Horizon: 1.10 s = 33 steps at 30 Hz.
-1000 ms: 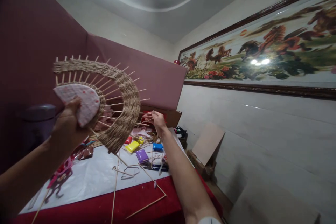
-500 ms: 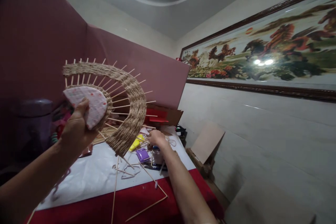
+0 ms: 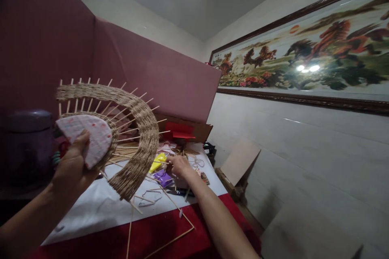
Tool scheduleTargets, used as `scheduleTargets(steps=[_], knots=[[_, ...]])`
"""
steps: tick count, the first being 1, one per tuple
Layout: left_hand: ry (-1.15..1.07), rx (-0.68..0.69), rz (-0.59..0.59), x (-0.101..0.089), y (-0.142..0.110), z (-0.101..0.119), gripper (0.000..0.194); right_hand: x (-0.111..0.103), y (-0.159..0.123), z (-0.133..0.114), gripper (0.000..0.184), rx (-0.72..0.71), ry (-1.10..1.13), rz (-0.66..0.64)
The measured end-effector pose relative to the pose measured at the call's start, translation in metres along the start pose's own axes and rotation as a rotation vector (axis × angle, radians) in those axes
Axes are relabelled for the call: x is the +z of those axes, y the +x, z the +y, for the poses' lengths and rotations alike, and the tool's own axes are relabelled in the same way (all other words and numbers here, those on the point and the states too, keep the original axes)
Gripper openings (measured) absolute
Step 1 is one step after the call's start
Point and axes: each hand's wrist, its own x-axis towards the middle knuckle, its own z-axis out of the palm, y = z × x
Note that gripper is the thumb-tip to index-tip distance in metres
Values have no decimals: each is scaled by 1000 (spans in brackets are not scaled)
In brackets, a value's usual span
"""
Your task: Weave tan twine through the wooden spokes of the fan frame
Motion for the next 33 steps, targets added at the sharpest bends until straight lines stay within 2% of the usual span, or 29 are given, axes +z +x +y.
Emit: scheduleTargets(steps=[7, 17, 25, 29, 33], knots=[[7, 23, -3, -10, 1, -2, 14, 2, 4, 2, 6, -105, 7, 3], [56, -18, 106, -22, -3, -10, 15, 2, 3, 5, 10, -165, -5, -5], [97, -24, 107, -24, -4, -12, 17, -13, 1, 4, 4, -13, 105, 13], [80, -16, 138, -21, -5, -12, 16, -10, 1, 4, 12, 22, 188, -87], [86, -39, 130, -22, -5, -12, 16, -5, 1, 3, 12, 45, 200, -181]])
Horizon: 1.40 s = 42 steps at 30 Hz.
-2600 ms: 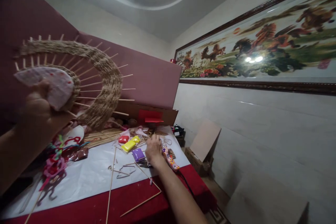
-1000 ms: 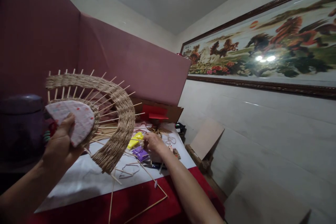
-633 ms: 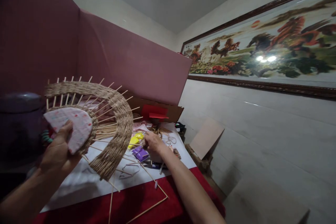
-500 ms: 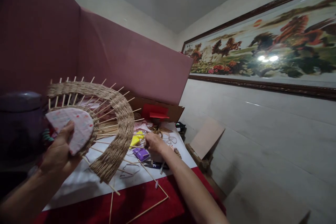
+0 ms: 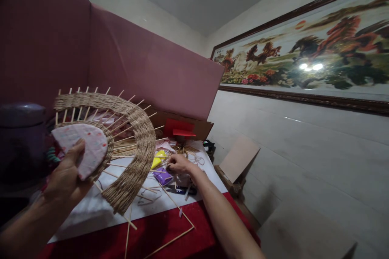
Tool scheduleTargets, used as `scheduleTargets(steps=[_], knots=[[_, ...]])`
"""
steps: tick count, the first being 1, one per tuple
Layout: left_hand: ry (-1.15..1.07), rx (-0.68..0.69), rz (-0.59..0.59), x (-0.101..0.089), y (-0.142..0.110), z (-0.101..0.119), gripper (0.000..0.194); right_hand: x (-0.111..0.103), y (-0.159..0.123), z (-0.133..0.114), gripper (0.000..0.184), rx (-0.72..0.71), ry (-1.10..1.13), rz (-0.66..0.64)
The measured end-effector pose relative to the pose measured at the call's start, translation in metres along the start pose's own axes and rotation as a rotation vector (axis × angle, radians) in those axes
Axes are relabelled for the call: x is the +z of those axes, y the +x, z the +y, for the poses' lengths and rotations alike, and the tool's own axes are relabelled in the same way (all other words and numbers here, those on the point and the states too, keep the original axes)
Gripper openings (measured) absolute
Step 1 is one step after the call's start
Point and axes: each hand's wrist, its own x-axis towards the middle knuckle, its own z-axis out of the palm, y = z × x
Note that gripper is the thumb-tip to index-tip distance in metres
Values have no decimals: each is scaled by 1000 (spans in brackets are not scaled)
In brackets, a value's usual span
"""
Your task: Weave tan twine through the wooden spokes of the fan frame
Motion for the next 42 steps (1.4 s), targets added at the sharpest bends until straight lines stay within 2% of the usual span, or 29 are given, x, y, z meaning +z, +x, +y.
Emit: scheduleTargets(steps=[6, 9, 16, 21, 29, 35, 39, 42], knots=[[12, 11, 12, -2, 2, -3, 17, -5, 9, 5, 7, 68, -117, 7], [10, -7, 17, -3, 3, -5, 16, -10, 9, 5, 11, 55, -170, 28], [20, 7, 23, -5, 4, -5, 17, -17, 5, -3, 22, 16, -161, 167], [3, 5, 47, -2, 0, -3, 15, -18, 9, -2, 11, 26, -70, 262], [33, 6, 27, -3, 1, -4, 15, -18, 13, -4, 25, 126, 74, 400], [32, 19, 14, -2, 0, -2, 15, -19, 18, -6, 19, 240, 258, 373], [62, 30, 23, 0, -2, -1, 15, -30, 22, -8, 14, 224, 387, 364], [90, 15, 13, -1, -5, -1, 15, -42, 31, -19, 11, 178, 472, 345]])
